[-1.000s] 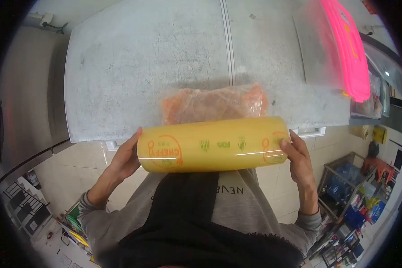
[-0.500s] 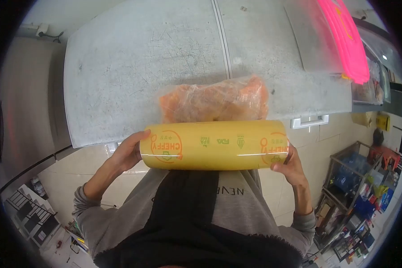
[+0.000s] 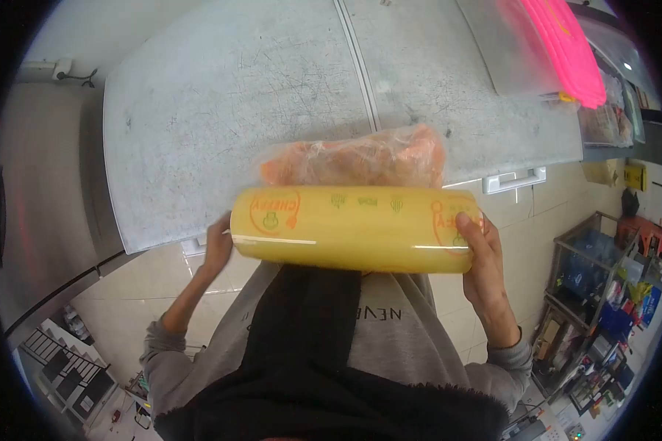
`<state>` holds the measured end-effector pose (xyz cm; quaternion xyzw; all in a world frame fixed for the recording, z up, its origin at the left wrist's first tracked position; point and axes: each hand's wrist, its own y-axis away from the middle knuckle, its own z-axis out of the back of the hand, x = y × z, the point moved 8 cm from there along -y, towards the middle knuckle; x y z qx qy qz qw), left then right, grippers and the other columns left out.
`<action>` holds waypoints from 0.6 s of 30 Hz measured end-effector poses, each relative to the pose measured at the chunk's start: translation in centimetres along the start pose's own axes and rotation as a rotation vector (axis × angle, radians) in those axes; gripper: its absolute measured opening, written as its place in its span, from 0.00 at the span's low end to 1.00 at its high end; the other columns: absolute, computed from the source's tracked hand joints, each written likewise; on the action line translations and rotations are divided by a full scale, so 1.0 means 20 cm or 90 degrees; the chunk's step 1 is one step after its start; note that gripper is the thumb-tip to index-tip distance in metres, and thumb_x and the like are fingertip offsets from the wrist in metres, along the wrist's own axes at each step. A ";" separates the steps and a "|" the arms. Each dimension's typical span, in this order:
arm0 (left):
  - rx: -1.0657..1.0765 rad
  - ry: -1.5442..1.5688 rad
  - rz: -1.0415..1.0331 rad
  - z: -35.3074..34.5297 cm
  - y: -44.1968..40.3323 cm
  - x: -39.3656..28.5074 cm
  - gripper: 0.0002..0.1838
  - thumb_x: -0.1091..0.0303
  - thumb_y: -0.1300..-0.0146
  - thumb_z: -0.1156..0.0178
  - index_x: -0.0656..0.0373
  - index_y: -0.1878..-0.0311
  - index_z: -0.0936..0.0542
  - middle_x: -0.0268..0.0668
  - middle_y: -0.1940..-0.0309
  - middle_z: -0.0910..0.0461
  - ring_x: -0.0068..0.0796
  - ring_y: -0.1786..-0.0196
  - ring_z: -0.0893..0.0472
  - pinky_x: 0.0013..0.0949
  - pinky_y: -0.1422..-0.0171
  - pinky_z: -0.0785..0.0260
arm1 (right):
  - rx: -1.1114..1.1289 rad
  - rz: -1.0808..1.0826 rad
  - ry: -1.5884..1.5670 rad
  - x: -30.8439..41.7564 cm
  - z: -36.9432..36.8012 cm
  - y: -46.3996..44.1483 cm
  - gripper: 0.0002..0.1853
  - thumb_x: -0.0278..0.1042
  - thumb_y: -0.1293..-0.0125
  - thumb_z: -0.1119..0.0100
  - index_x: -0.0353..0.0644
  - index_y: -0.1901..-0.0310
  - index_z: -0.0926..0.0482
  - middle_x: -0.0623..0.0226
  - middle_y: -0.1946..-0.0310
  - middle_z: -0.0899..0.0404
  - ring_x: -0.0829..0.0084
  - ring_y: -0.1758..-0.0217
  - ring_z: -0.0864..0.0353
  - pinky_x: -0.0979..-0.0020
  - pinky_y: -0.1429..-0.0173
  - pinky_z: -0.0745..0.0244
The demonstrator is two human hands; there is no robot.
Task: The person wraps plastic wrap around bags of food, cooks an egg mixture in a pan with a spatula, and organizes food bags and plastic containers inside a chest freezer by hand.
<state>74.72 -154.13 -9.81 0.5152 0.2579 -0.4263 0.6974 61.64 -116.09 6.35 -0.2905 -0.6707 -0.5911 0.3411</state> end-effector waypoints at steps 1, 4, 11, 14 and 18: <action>0.007 -0.262 -0.137 -0.06 0.02 0.01 0.16 0.66 0.45 0.41 0.58 0.54 0.25 0.45 0.64 0.22 0.41 0.68 0.21 0.37 0.65 0.28 | -0.007 0.014 -0.001 0.02 -0.01 -0.01 0.20 0.42 0.34 0.52 0.33 0.49 0.31 0.64 0.56 0.25 0.76 0.53 0.26 0.76 0.49 0.32; -0.061 -0.347 -0.502 -0.32 0.06 -0.45 0.16 0.67 0.47 0.41 0.58 0.53 0.25 0.47 0.57 0.25 0.47 0.52 0.26 0.43 0.49 0.34 | -0.038 0.014 -0.044 0.04 -0.01 -0.04 0.20 0.42 0.34 0.53 0.35 0.49 0.31 0.65 0.56 0.25 0.75 0.53 0.25 0.75 0.48 0.32; -0.014 -0.281 -0.636 -0.80 -0.13 -0.70 0.17 0.64 0.42 0.45 0.56 0.50 0.26 0.40 0.52 0.26 0.41 0.47 0.28 0.41 0.42 0.37 | 0.023 0.021 -0.291 0.09 -0.02 -0.09 0.20 0.44 0.32 0.57 0.37 0.47 0.31 0.62 0.50 0.26 0.70 0.47 0.26 0.69 0.42 0.33; 0.013 -0.176 -0.546 -0.79 -0.21 -0.72 0.19 0.62 0.43 0.45 0.55 0.48 0.26 0.38 0.47 0.29 0.37 0.43 0.31 0.40 0.39 0.39 | 0.018 0.066 -0.285 0.11 0.01 -0.09 0.21 0.44 0.32 0.57 0.36 0.46 0.31 0.61 0.48 0.26 0.69 0.45 0.27 0.67 0.40 0.34; 0.147 0.324 -0.153 -0.83 -0.39 -0.49 0.22 0.60 0.44 0.47 0.53 0.46 0.28 0.36 0.41 0.33 0.35 0.39 0.35 0.40 0.34 0.43 | 0.031 0.051 -0.262 0.06 0.05 -0.10 0.21 0.44 0.32 0.56 0.36 0.46 0.31 0.61 0.49 0.26 0.70 0.46 0.27 0.67 0.40 0.34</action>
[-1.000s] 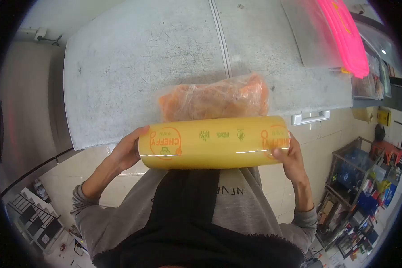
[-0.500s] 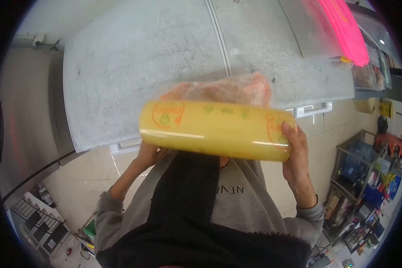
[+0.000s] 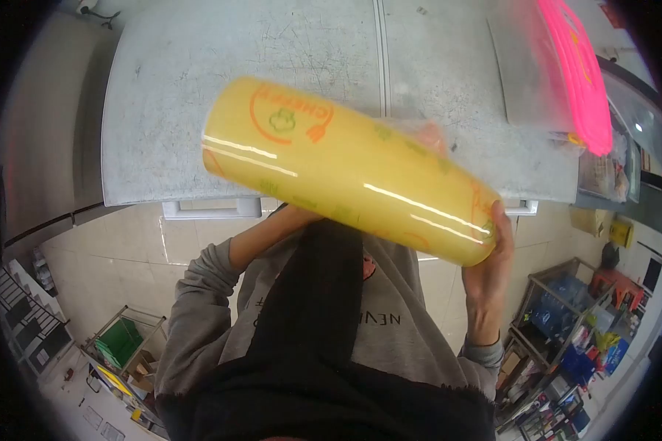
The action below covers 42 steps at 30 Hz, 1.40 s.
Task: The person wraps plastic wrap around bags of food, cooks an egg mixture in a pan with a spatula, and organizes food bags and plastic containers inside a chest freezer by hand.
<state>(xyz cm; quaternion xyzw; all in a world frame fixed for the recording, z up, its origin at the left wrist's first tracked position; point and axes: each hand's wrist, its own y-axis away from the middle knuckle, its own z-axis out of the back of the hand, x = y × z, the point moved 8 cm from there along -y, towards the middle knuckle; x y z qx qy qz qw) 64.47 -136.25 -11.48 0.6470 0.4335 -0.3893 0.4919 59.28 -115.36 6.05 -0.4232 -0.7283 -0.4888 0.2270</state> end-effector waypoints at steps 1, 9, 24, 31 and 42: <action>-0.009 0.017 0.014 0.01 0.00 0.01 0.22 0.60 0.44 0.47 0.53 0.46 0.28 0.36 0.41 0.33 0.35 0.39 0.35 0.40 0.34 0.43 | -0.023 -0.003 0.020 -0.02 0.03 0.00 0.21 0.44 0.32 0.56 0.36 0.46 0.31 0.62 0.49 0.26 0.70 0.46 0.27 0.68 0.41 0.34; -0.065 -0.329 -0.169 0.14 0.03 -0.26 0.21 0.60 0.45 0.47 0.54 0.47 0.27 0.36 0.43 0.32 0.34 0.40 0.34 0.39 0.34 0.43 | 0.027 -0.006 0.172 -0.08 0.04 0.02 0.25 0.45 0.36 0.51 0.35 0.44 0.34 0.62 0.50 0.28 0.71 0.46 0.29 0.69 0.41 0.35; -0.126 -0.634 -0.365 0.23 -0.56 -0.50 0.21 0.60 0.45 0.47 0.54 0.48 0.26 0.36 0.45 0.30 0.32 0.41 0.32 0.38 0.34 0.43 | 0.073 -0.033 0.087 -0.25 0.44 -0.51 0.31 0.50 0.39 0.46 0.33 0.43 0.36 0.59 0.48 0.29 0.69 0.48 0.27 0.69 0.44 0.32; -0.057 -0.742 -0.388 0.18 -0.52 -0.51 0.20 0.60 0.45 0.47 0.54 0.48 0.26 0.36 0.46 0.29 0.32 0.41 0.32 0.37 0.34 0.42 | 0.163 -0.126 0.042 -0.33 0.54 -0.78 0.30 0.50 0.37 0.50 0.34 0.42 0.36 0.59 0.49 0.27 0.69 0.48 0.27 0.68 0.44 0.32; 0.199 -0.699 -0.399 0.14 -0.18 -0.38 0.20 0.60 0.46 0.47 0.54 0.49 0.25 0.36 0.48 0.28 0.31 0.42 0.31 0.36 0.34 0.42 | 0.098 -0.072 -0.068 -0.37 0.58 -0.62 0.27 0.47 0.39 0.49 0.34 0.45 0.33 0.58 0.50 0.26 0.67 0.48 0.26 0.67 0.44 0.30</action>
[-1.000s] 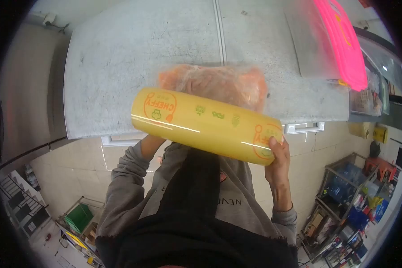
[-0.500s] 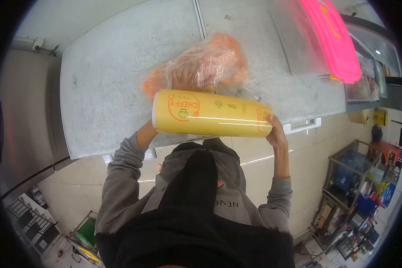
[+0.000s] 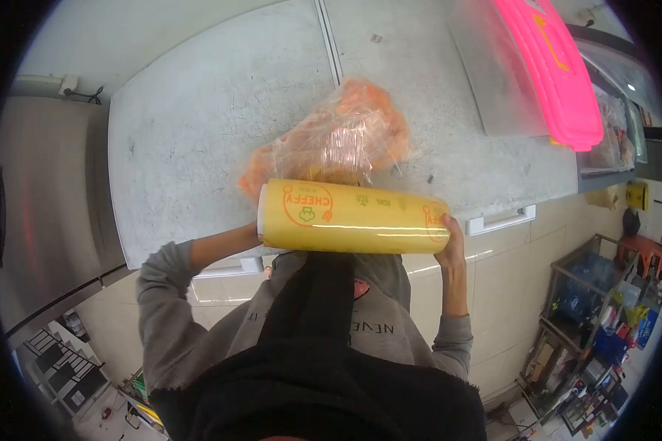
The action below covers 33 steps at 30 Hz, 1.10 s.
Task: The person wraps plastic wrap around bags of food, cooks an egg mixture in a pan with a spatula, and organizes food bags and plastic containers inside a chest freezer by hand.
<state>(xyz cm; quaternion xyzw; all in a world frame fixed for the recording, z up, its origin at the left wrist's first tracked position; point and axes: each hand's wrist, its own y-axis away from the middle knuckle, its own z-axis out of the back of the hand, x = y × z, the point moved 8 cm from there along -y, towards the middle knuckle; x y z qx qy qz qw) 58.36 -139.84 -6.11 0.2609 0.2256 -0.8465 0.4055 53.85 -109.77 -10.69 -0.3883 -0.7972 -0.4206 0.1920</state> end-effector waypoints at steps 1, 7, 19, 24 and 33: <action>0.031 0.050 -0.016 -0.01 0.09 0.00 0.20 0.60 0.46 0.47 0.54 0.49 0.25 0.36 0.48 0.27 0.30 0.42 0.31 0.36 0.34 0.42 | -0.006 0.012 0.032 0.02 -0.02 0.01 0.28 0.47 0.40 0.47 0.34 0.44 0.34 0.58 0.50 0.26 0.66 0.48 0.25 0.67 0.44 0.30; 0.135 -0.096 -0.089 0.39 0.37 0.16 0.04 0.72 0.53 0.41 0.59 0.75 0.26 0.37 0.73 0.25 0.36 0.69 0.25 0.37 0.57 0.31 | 0.016 0.000 0.157 0.10 -0.06 0.06 0.36 0.47 0.48 0.40 0.31 0.42 0.37 0.57 0.50 0.28 0.67 0.48 0.26 0.69 0.45 0.31; 0.062 -0.211 0.130 -0.07 -0.72 -0.06 0.58 0.32 0.55 0.43 0.63 0.32 0.55 0.71 0.36 0.69 0.68 0.33 0.76 0.78 0.45 0.76 | 0.002 0.036 0.211 -0.07 0.07 0.24 0.26 0.33 0.49 0.41 0.34 0.47 0.31 0.66 0.55 0.25 0.74 0.50 0.29 0.72 0.43 0.40; -0.034 -0.240 0.116 -0.08 -0.73 -0.06 0.64 0.30 0.65 0.39 0.63 0.32 0.54 0.71 0.36 0.68 0.68 0.33 0.75 0.80 0.48 0.80 | -0.013 0.095 0.311 -0.10 0.00 0.27 0.25 0.30 0.52 0.35 0.34 0.51 0.29 0.66 0.58 0.24 0.76 0.53 0.26 0.73 0.47 0.32; -0.012 -0.536 0.132 -0.13 -0.73 0.03 0.59 0.48 0.67 0.32 0.47 0.30 0.52 0.60 0.33 0.61 0.63 0.31 0.62 0.80 0.46 0.63 | -0.075 0.092 0.290 -0.19 -0.18 0.44 0.24 0.22 0.54 0.33 0.34 0.53 0.29 0.66 0.61 0.23 0.77 0.59 0.23 0.76 0.53 0.26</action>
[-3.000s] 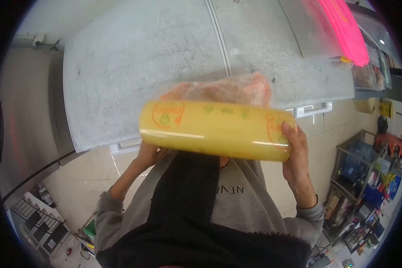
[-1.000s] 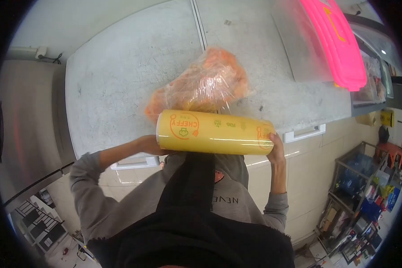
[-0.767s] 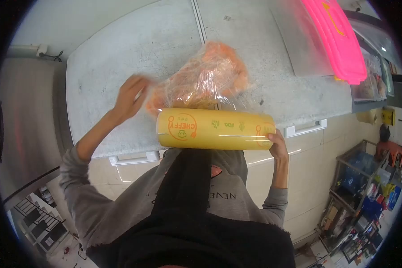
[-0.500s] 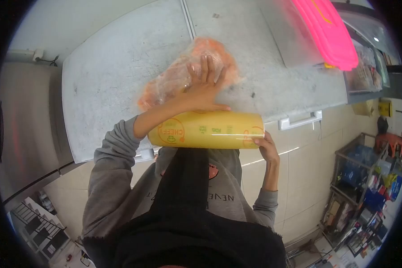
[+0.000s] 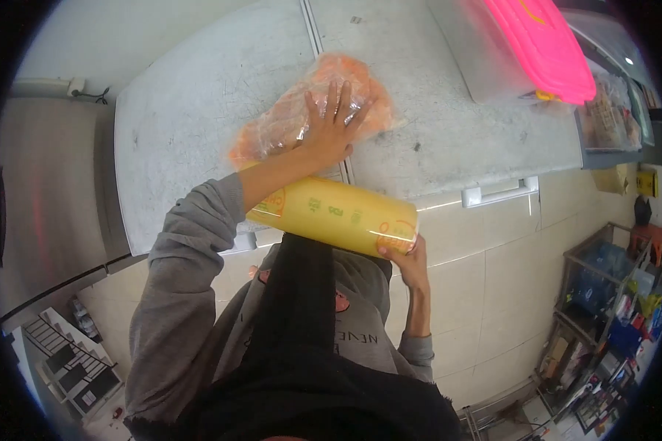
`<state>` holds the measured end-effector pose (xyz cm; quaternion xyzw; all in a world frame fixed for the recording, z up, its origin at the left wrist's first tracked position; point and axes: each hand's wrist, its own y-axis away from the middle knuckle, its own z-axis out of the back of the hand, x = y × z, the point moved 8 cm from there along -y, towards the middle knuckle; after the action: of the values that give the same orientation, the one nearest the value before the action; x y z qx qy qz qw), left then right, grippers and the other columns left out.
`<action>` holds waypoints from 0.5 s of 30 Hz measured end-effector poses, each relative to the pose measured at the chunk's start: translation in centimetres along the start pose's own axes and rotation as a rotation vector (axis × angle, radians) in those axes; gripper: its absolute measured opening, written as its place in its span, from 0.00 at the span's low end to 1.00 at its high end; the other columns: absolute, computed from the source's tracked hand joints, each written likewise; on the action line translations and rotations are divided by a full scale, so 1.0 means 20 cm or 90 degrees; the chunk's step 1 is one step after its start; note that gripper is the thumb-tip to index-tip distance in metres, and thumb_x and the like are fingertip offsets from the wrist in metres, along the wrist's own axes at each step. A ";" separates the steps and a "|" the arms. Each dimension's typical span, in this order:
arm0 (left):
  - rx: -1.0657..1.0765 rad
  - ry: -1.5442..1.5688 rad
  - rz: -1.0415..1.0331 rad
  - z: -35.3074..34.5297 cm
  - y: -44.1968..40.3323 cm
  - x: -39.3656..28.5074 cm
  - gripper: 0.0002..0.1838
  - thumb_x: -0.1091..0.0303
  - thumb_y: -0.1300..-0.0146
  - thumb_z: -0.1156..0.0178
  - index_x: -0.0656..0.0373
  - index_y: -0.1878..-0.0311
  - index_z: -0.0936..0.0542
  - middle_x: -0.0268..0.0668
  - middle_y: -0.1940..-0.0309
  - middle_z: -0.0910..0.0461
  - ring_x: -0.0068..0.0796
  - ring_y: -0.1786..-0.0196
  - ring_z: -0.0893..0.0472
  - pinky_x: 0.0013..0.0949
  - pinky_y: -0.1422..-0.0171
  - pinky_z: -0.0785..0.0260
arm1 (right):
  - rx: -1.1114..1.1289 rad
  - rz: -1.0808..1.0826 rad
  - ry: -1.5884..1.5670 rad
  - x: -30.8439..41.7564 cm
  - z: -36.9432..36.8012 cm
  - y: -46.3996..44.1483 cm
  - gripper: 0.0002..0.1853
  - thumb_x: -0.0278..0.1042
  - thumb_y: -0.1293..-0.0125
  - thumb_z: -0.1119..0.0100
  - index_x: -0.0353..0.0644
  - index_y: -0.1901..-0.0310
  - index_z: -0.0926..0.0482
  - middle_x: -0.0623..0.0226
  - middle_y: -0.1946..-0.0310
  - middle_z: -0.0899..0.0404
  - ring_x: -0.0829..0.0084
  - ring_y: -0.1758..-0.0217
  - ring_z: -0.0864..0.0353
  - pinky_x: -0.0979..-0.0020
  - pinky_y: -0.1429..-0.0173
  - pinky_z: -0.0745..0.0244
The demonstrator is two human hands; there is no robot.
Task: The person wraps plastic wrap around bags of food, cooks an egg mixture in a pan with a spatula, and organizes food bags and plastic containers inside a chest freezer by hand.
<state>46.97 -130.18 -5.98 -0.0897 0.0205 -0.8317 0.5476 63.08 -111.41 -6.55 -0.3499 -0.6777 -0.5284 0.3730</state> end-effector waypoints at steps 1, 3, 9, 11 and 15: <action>-0.017 0.019 -0.021 0.01 0.01 0.00 0.57 0.49 0.65 0.32 0.45 0.30 0.52 0.59 0.32 0.60 0.62 0.31 0.61 0.80 0.47 0.62 | 0.008 -0.010 -0.033 -0.01 -0.02 0.03 0.23 0.21 0.53 0.34 0.33 0.53 0.29 0.65 0.60 0.22 0.77 0.59 0.23 0.76 0.53 0.26; -0.032 0.036 -0.046 0.01 0.01 0.00 0.55 0.50 0.63 0.33 0.43 0.30 0.52 0.58 0.32 0.60 0.62 0.31 0.59 0.80 0.48 0.60 | 0.019 -0.004 -0.075 0.00 -0.07 0.10 0.21 0.21 0.52 0.35 0.32 0.53 0.28 0.63 0.60 0.22 0.76 0.58 0.22 0.76 0.54 0.26; -0.011 0.006 -0.076 0.01 0.02 -0.02 0.51 0.50 0.60 0.34 0.37 0.31 0.50 0.54 0.32 0.59 0.60 0.31 0.57 0.79 0.48 0.57 | -0.019 -0.024 -0.141 -0.07 -0.16 0.33 0.20 0.23 0.49 0.36 0.31 0.54 0.28 0.61 0.60 0.21 0.75 0.59 0.21 0.76 0.54 0.27; -0.037 -0.003 -0.084 0.03 0.02 -0.02 0.49 0.50 0.58 0.34 0.34 0.31 0.48 0.53 0.31 0.58 0.60 0.31 0.56 0.79 0.48 0.56 | -0.050 -0.021 -0.171 -0.10 -0.18 0.41 0.20 0.23 0.49 0.36 0.30 0.53 0.29 0.61 0.60 0.21 0.74 0.59 0.21 0.76 0.54 0.27; -0.026 -0.037 -0.112 0.00 0.00 -0.02 0.44 0.48 0.54 0.37 0.32 0.32 0.46 0.52 0.32 0.56 0.59 0.31 0.55 0.79 0.48 0.54 | -0.112 -0.098 -0.183 -0.26 -0.22 0.60 0.22 0.25 0.50 0.34 0.30 0.52 0.29 0.59 0.60 0.21 0.72 0.58 0.22 0.74 0.52 0.27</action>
<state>47.11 -129.83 -6.06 -0.1261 0.0137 -0.8732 0.4706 76.50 -113.80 -4.85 -0.4003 -0.7000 -0.5571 0.1987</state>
